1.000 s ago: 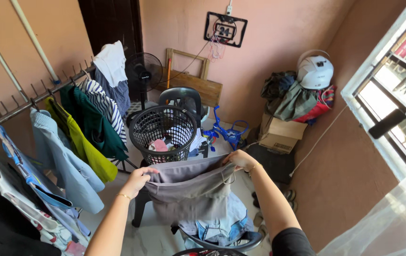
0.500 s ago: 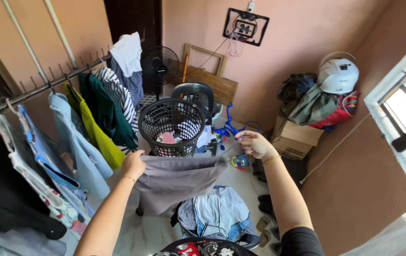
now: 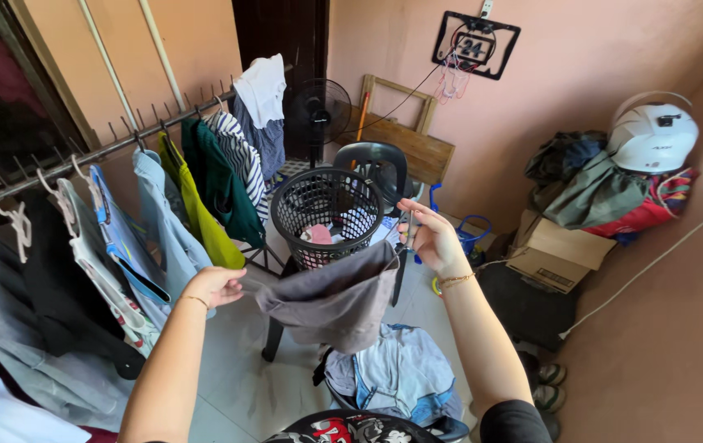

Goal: The person hangs various clothing items, including a light blue t-shirt, a grey top, and patterned shorts, onto a metal drying rack using hangers. They retrieve clothes from a pile on a chair and a laundry basket, place them on hangers, and arrange them on the rack. The person also gathers a bundle of empty hangers from a ceiling storage area and places them into the laundry basket.

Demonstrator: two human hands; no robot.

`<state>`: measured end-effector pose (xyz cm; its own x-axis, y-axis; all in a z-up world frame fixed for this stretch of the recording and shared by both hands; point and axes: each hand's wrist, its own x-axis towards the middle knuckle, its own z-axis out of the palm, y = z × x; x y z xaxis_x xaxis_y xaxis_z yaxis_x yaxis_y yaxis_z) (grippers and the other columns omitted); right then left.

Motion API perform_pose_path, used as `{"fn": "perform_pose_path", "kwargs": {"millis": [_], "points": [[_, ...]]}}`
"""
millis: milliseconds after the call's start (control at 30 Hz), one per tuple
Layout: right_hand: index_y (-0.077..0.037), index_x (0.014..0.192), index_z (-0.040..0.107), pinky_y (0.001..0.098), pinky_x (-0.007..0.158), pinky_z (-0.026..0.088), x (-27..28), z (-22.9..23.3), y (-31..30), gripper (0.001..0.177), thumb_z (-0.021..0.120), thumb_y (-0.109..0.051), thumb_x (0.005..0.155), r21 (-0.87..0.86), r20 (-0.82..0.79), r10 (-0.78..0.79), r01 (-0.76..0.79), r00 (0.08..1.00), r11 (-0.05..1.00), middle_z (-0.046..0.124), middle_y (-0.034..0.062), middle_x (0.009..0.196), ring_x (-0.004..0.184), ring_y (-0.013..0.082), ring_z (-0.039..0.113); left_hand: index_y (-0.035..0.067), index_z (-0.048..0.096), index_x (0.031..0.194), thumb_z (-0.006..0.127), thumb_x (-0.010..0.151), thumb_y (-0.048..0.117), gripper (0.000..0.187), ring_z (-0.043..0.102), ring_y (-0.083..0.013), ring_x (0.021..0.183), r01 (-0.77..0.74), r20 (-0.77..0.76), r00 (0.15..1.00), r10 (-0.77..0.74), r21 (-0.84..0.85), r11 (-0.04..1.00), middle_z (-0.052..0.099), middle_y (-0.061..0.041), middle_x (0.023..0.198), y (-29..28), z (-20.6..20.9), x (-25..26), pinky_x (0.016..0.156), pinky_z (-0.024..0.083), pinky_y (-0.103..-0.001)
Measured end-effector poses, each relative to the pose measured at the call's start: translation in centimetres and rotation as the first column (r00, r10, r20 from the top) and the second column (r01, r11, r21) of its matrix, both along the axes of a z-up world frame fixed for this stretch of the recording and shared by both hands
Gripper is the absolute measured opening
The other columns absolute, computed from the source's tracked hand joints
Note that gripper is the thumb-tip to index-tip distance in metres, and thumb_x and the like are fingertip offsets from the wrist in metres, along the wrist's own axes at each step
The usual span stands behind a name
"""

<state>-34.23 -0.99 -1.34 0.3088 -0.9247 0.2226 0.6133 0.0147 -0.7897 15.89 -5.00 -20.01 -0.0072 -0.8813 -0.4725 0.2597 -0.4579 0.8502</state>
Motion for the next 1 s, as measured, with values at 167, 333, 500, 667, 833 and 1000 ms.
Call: {"fn": "perform_pose_path", "kwargs": {"millis": [167, 333, 500, 667, 833, 1000], "points": [[0.004, 0.138, 0.056, 0.0389, 0.079, 0.054, 1.0, -2.2, -1.8, 0.044, 0.055, -0.012, 0.098, 0.05, 0.011, -0.026, 0.025, 1.0, 0.998, 0.062, 0.0108, 0.132, 0.092, 0.024, 0.066, 0.008, 0.06, 0.096, 0.066, 0.095, 0.007, 0.006, 0.061, -0.0154, 0.069, -0.05, -0.267, 0.963, -0.031, -0.294, 0.954, 0.059, -0.002, 0.075, 0.5, 3.4, -0.6, 0.087, 0.06, -0.043], [0.004, 0.136, 0.057, 0.0387, 0.08, 0.054, 1.7, -3.1, -2.6, 0.042, 0.055, -0.012, 0.098, 0.077, -0.021, -0.039, 0.04, 0.999, 0.996, 0.064, 0.0104, 0.129, 0.094, 0.0224, 0.067, 0.006, 0.057, 0.112, 0.059, 0.098, 0.009, 0.014, 0.068, -0.0188, 0.082, -0.186, -0.37, 0.929, 0.031, -0.39, 0.902, 0.066, -0.008, 0.096, 1.4, 9.5, -3.7, 0.086, 0.059, -0.041], [0.004, 0.134, 0.059, 0.0393, 0.079, 0.056, 3.9, -3.4, -3.9, 0.04, 0.054, -0.01, 0.097, 0.048, -0.046, -0.038, 0.04, 0.998, 0.998, 0.066, 0.0104, 0.12, 0.095, 0.0222, 0.068, 0.007, 0.058, 0.112, 0.06, 0.098, 0.008, 0.014, 0.068, -0.0233, 0.088, -0.153, -0.376, 0.926, -0.032, -0.452, 0.879, 0.069, -0.013, 0.113, 2.2, 13.1, -4.2, 0.084, 0.057, -0.04], [0.006, 0.132, 0.06, 0.037, 0.079, 0.057, 8.0, -2.5, -5.2, 0.036, 0.055, -0.007, 0.098, -0.009, -0.029, 0.031, -0.031, 0.999, 0.999, 0.068, 0.0094, 0.11, 0.096, 0.0216, 0.069, 0.006, 0.06, 0.118, 0.058, 0.098, 0.011, 0.021, 0.069, -0.0252, 0.093, -0.016, -0.304, 0.942, -0.145, -0.472, 0.882, 0.068, -0.014, 0.123, 1.2, 15.5, -2.1, 0.082, 0.057, -0.038], [0.005, 0.132, 0.06, 0.0374, 0.08, 0.057, 12.4, -0.4, -6.3, 0.037, 0.055, -0.006, 0.097, -0.003, -0.066, 0.031, -0.031, 0.997, 1.0, 0.069, 0.0107, 0.112, 0.096, 0.0204, 0.069, 0.004, 0.06, 0.122, 0.058, 0.099, 0.015, 0.025, 0.069, -0.0262, 0.095, 0.018, -0.322, 0.925, -0.2, -0.489, 0.872, 0.067, -0.017, 0.124, -0.7, 16.6, 1.0, 0.083, 0.055, -0.039], [0.005, 0.135, 0.056, 0.0391, 0.081, 0.058, 17.0, 1.1, -7.2, 0.041, 0.054, -0.006, 0.096, -0.056, -0.051, -0.017, 0.014, 0.999, 0.998, 0.064, 0.0114, 0.131, 0.099, 0.0216, 0.068, 0.005, 0.061, 0.122, 0.058, 0.099, 0.016, 0.026, 0.069, -0.0266, 0.097, -0.023, -0.398, 0.886, -0.238, -0.549, 0.836, 0.065, -0.018, 0.13, -1.7, 16.8, 4.3, 0.084, 0.055, -0.039]]}}
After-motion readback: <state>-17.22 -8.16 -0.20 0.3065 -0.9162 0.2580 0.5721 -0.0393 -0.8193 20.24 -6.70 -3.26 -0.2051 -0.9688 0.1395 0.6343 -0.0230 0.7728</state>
